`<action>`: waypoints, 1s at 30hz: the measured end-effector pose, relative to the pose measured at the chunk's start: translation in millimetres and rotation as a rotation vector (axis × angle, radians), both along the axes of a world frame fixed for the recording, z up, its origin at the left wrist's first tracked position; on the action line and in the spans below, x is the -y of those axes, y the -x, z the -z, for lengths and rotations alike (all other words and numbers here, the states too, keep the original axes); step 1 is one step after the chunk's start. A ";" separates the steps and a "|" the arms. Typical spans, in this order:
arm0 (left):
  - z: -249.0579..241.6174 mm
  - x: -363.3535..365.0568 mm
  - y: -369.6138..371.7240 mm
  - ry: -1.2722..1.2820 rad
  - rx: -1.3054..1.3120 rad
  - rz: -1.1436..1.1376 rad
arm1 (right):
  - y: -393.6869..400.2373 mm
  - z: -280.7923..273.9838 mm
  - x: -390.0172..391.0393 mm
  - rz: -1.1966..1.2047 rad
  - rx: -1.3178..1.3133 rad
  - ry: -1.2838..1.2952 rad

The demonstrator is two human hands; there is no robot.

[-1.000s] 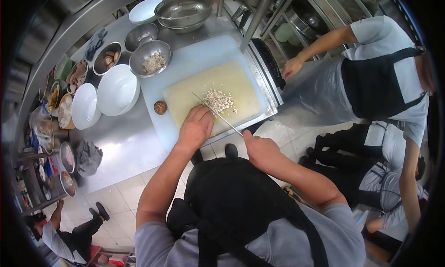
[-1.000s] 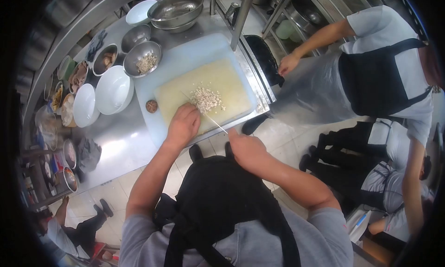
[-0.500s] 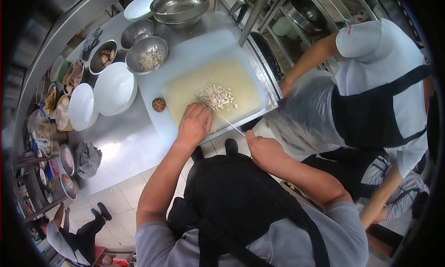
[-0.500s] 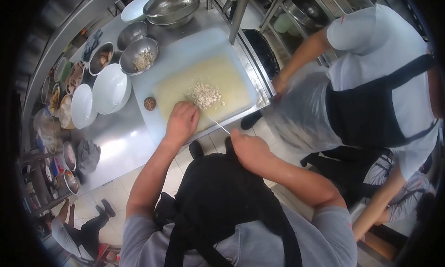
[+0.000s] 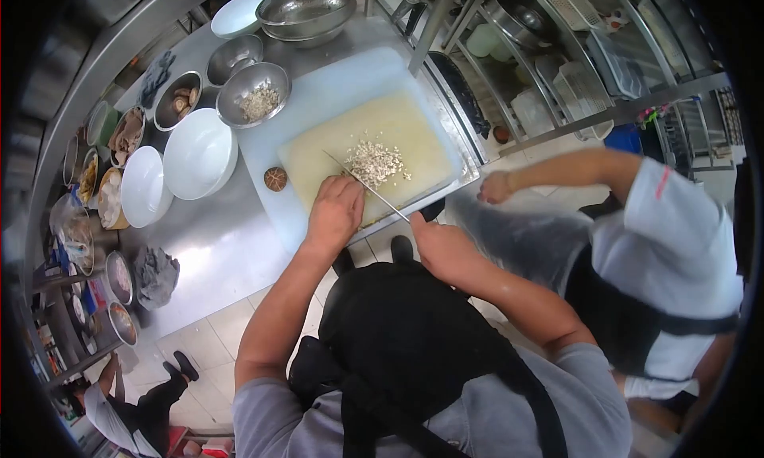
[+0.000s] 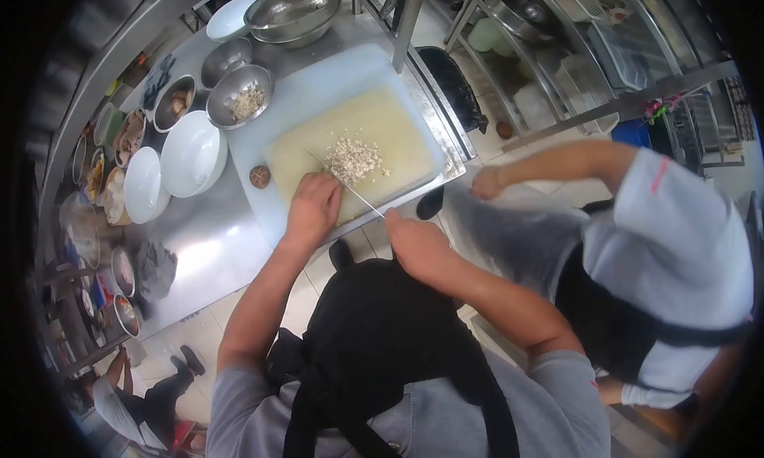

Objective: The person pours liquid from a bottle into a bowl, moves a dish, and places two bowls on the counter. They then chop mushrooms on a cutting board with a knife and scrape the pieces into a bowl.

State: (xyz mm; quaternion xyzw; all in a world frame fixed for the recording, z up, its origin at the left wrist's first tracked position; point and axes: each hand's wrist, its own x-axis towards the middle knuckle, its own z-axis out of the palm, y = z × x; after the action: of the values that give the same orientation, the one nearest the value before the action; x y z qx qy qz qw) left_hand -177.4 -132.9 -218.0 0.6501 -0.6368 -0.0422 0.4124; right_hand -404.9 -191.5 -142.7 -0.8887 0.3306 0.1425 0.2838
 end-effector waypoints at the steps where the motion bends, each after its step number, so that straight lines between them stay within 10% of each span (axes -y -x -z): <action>1: -1.4 -0.5 0.2 -0.004 -0.003 -0.003 | -1.7 -7.1 -0.5 0.000 -0.008 0.012; 30: -1.2 1.5 0.1 -0.074 -0.036 -0.086 | 5.3 -23.0 -9.3 0.009 -0.095 0.005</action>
State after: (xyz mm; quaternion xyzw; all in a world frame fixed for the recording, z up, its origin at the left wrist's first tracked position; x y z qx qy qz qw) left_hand -177.5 -134.4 -216.8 0.6908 -0.5988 -0.0597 0.4008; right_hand -410.2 -182.3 -119.7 -0.8803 0.3479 0.1824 0.2661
